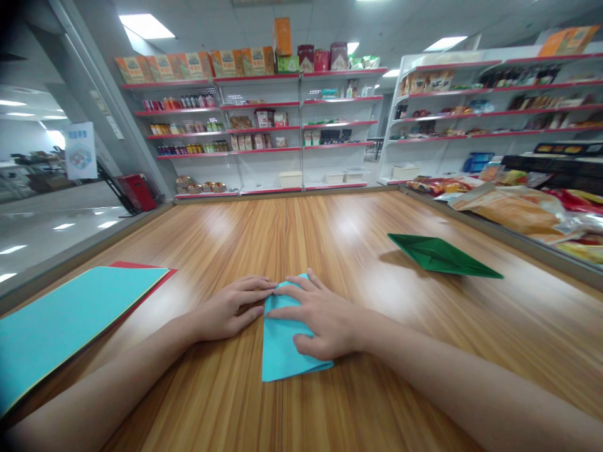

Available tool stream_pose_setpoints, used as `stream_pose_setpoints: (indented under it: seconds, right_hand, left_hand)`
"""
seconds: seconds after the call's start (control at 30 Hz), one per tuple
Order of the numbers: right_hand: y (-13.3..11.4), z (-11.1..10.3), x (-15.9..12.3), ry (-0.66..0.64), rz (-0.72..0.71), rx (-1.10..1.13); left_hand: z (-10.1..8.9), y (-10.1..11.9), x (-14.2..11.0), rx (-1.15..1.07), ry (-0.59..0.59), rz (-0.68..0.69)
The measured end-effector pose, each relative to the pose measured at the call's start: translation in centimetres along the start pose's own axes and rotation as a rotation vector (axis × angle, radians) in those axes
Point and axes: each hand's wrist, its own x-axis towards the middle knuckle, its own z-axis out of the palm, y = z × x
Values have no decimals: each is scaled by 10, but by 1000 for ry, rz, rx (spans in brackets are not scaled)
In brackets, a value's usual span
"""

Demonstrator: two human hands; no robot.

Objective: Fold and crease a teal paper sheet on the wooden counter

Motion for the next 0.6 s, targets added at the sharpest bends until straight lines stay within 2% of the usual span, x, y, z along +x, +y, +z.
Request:
stream_pose_setpoints:
  seconds: [0.27, 0.6]
  right_hand:
    - [-2, -2, 0, -53, 15, -22]
    - [0, -1, 1, -34, 11, 6]
  left_hand:
    - [3, -3, -4, 0, 170, -65]
    - [3, -4, -4, 24, 162, -72]
